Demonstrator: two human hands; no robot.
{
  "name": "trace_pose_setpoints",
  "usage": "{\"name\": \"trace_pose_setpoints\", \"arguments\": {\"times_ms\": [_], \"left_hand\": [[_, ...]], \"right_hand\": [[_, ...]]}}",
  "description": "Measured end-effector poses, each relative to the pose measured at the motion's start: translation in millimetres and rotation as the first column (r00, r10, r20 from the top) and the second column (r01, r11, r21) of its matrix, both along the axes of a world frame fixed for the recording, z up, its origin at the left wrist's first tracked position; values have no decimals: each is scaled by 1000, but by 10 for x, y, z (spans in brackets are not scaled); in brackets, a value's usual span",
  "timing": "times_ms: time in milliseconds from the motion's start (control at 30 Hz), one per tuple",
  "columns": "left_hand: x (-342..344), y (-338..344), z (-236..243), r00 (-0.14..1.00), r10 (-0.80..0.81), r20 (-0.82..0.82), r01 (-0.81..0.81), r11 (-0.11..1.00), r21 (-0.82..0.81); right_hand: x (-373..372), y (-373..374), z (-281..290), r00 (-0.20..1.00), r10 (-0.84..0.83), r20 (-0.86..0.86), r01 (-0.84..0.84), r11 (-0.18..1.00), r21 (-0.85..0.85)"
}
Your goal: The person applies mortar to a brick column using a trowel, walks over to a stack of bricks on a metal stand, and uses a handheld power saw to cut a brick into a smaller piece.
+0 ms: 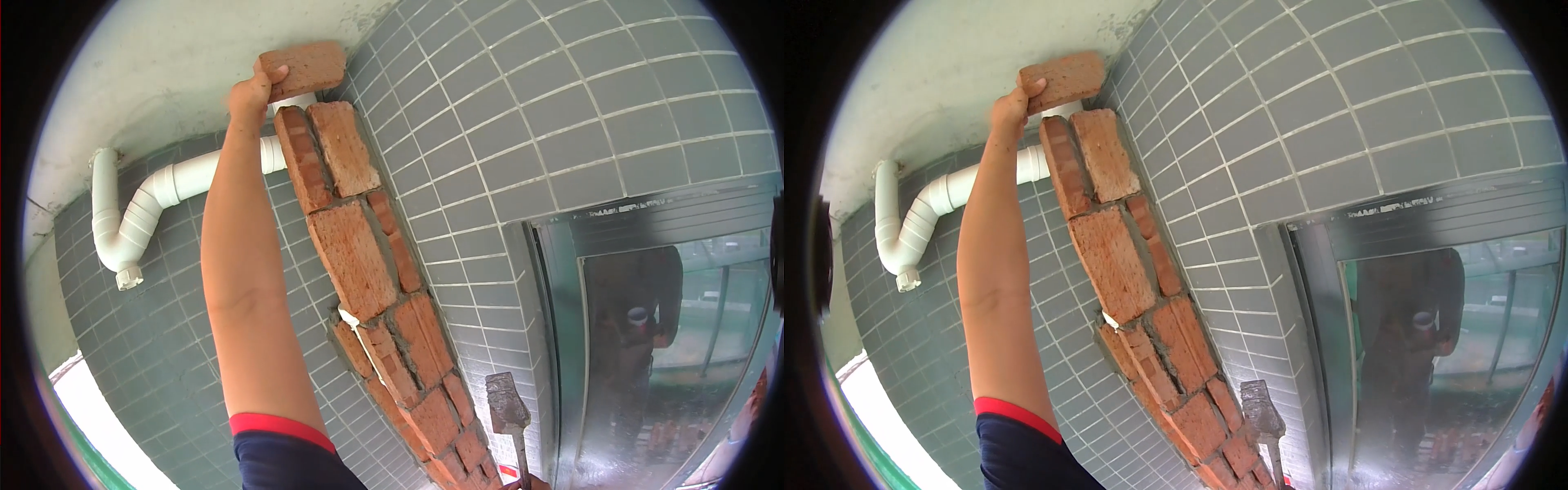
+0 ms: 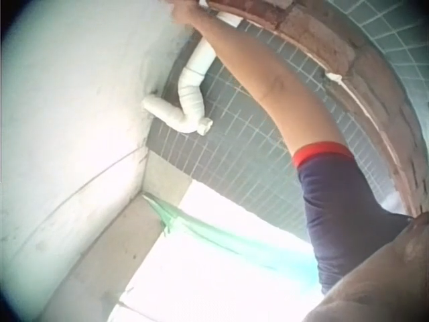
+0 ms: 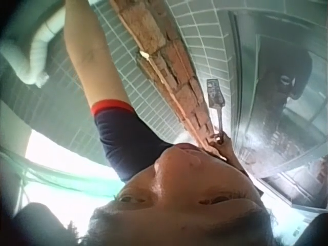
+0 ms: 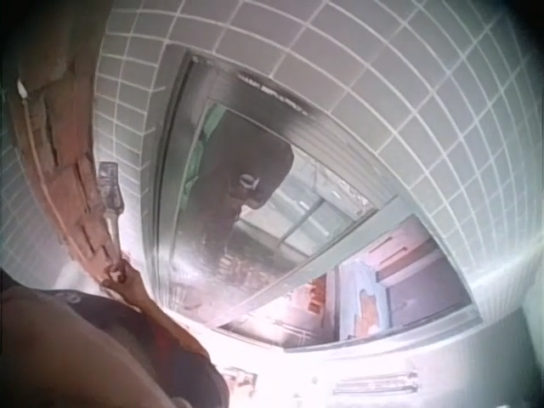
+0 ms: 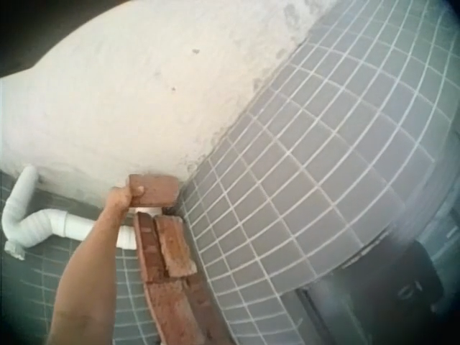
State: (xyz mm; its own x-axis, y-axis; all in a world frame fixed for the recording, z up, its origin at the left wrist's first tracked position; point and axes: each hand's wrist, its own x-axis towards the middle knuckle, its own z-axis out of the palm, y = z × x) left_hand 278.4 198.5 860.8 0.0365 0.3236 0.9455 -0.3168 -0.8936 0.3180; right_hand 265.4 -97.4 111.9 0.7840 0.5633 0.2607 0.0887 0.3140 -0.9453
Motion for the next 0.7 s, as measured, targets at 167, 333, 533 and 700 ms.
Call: {"name": "trace_pose_setpoints", "arguments": {"times_ms": [167,333,533,700], "left_hand": [[151,-162,-129,997,-82,-16,82,997,3],[187,57,99,990,-130,-53,130,991,-12],[295,-36,104,995,-70,-66,69,998,-5],[372,250,197,997,-40,-69,38,999,-35]], "right_hand": [[119,111,-116,1000,-31,5,31,999,-26],[176,145,28,995,91,-34,-93,994,-52],[284,249,13,994,108,-5,-108,989,-100],[329,346,11,989,147,4,-146,985,-88]]}}
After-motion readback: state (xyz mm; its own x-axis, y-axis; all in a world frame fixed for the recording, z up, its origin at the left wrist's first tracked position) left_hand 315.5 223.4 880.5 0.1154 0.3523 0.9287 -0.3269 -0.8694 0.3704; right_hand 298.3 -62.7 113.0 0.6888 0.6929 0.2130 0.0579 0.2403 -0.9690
